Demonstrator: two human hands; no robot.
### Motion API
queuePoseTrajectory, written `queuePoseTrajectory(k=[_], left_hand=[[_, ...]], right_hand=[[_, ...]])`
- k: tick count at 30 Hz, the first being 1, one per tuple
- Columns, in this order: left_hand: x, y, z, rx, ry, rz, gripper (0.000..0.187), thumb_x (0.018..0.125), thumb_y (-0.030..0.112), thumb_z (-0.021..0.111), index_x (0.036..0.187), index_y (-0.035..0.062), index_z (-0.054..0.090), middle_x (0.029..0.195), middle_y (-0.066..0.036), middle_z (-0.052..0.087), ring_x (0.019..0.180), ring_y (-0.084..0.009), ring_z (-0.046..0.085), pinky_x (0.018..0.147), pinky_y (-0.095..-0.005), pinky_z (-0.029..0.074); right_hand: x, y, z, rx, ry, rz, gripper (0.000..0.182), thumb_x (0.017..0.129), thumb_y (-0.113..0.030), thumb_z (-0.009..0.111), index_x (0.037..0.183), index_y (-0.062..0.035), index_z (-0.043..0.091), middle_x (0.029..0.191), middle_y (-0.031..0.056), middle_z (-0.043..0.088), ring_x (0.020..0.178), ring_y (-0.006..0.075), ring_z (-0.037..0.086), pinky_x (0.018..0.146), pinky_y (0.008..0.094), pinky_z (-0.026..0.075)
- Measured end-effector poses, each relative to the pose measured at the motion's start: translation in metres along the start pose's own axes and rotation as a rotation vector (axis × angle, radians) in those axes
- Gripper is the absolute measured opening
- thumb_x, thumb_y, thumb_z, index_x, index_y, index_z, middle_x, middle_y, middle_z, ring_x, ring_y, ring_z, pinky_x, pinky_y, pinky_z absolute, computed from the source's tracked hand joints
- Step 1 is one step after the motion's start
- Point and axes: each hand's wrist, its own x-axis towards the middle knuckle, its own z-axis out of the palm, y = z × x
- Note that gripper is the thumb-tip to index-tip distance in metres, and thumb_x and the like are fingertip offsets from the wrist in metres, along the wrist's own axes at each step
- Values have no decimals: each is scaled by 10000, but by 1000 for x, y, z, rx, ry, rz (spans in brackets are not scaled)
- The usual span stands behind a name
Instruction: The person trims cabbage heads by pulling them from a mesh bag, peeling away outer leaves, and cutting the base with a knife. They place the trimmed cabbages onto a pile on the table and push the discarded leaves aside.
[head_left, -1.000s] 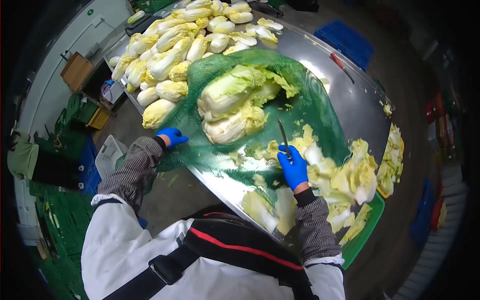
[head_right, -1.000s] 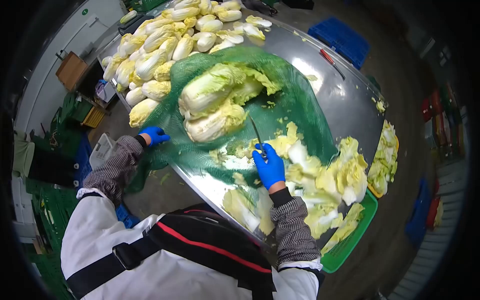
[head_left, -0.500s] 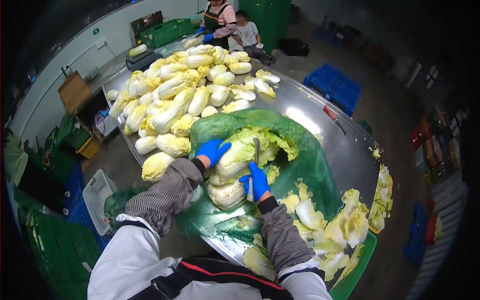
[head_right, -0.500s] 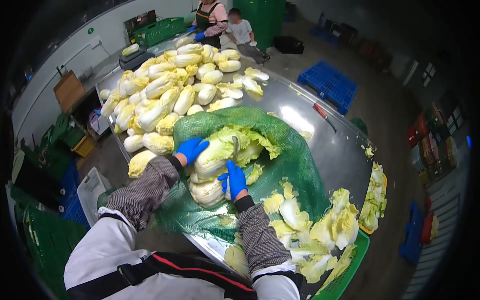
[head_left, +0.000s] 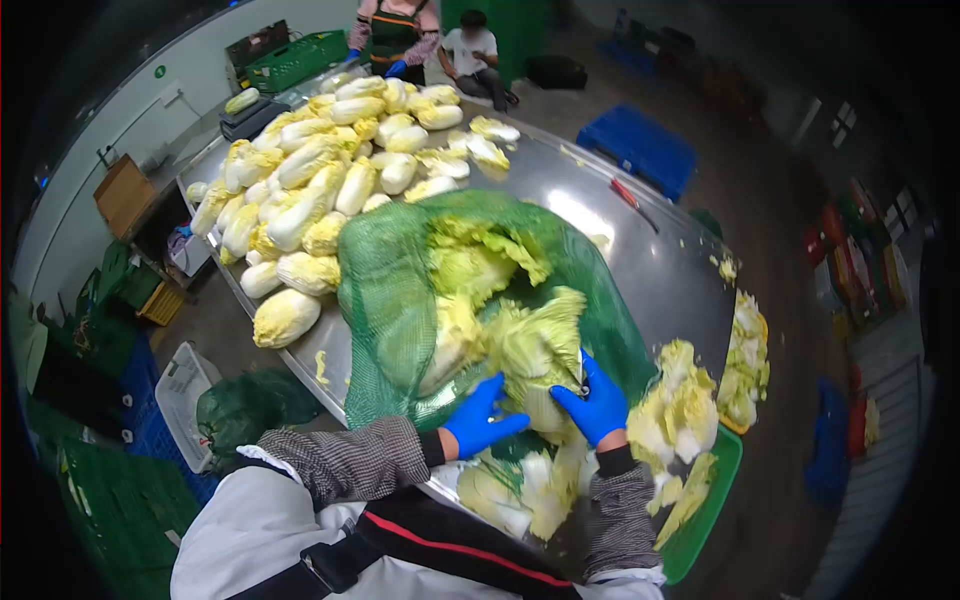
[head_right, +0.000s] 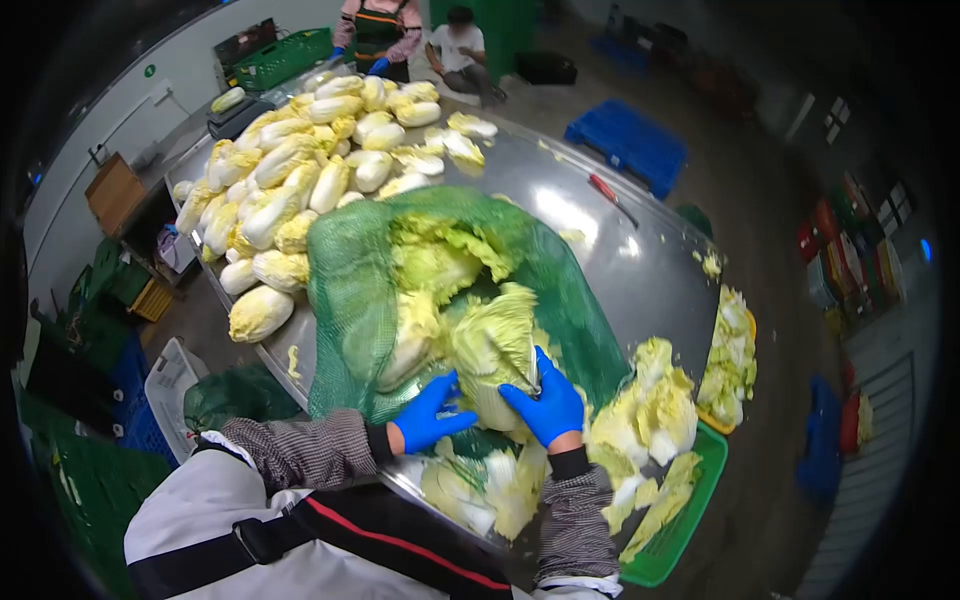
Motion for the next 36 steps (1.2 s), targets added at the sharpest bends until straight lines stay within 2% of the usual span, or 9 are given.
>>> queuePoseTrajectory(k=[2, 5, 9, 11, 14, 18, 21, 27, 36], left_hand=[[-15, -16, 34, -105, -275, -208, 823, 794, 410, 627, 1354, -32, 216, 1294, -222, 380, 1182, -280, 423, 959, -351, 374], [-29, -17, 59, 373, -705, -180, 688, 821, 390, 604, 1336, 31, 324, 1237, -174, 486, 1101, -252, 508, 935, -347, 399], [-28, 50, 59, 519, -619, 457, 692, 757, 377, 655, 1310, 62, 382, 1157, -175, 519, 1049, -304, 524, 904, -371, 412], [-9, 72, 74, 866, -505, 755, 811, 691, 468, 668, 1330, 87, 344, 1230, -182, 450, 1133, -355, 439, 958, -457, 337], [8, 30, 95, 1256, -370, 502, 1043, 574, 608, 677, 1370, 95, 242, 1279, -201, 376, 1185, -375, 373, 957, -569, 257], [9, 16, 91, 1057, -430, 94, 969, 582, 654, 637, 1277, 35, 368, 1233, -217, 421, 1126, -374, 412, 917, -506, 310], [-12, 11, 96, 1192, -155, 497, 1044, 552, 571, 696, 1351, 52, 271, 1270, -232, 365, 1165, -377, 365, 959, -546, 250], [26, 5, 88, 971, -300, 366, 1077, 523, 464, 769, 1367, 56, 239, 1275, -244, 383, 1142, -385, 400, 962, -463, 324], [71, -9, 55, 570, -389, 97, 1045, 569, 432, 784, 1357, 17, 238, 1291, -226, 391, 1197, -310, 405, 993, -373, 334]], right_hand=[[-16, -24, -36, -352, -246, 74, 690, 677, -486, 672, 1223, -102, 494, 953, 153, 597, 769, 304, 588, 683, 364, 478], [-53, 28, -13, -4, -221, 65, 487, 786, -377, 630, 1150, -65, 548, 775, 83, 597, 612, 154, 566, 549, 289, 458], [-80, 48, -42, 963, 247, 526, 252, 903, -252, 498, 1076, -73, 539, 656, 9, 520, 425, 57, 430, 354, 201, 343], [-95, 62, -45, 962, 376, 628, 214, 887, -213, 521, 1051, -75, 512, 635, 7, 495, 428, 68, 431, 358, 210, 361], [-132, 98, -28, 758, 391, 699, 213, 838, -195, 558, 1010, -99, 477, 683, 17, 489, 491, 96, 467, 381, 231, 403], [-186, 80, -35, 607, 222, 759, 221, 846, -149, 528, 1061, -114, 490, 829, 31, 472, 560, 96, 489, 493, 244, 441], [-216, 75, -24, 702, 144, 816, 261, 862, -170, 508, 1120, -131, 497, 811, 58, 513, 576, 150, 522, 526, 283, 456], [-205, 76, -7, 228, 23, 763, 265, 865, -217, 472, 1112, -122, 480, 956, 178, 596, 815, 354, 583, 705, 416, 459], [-141, 50, -12, -90, 55, 424, 206, 866, -200, 471, 1036, -87, 498, 916, 157, 591, 787, 344, 583, 665, 419, 468]])
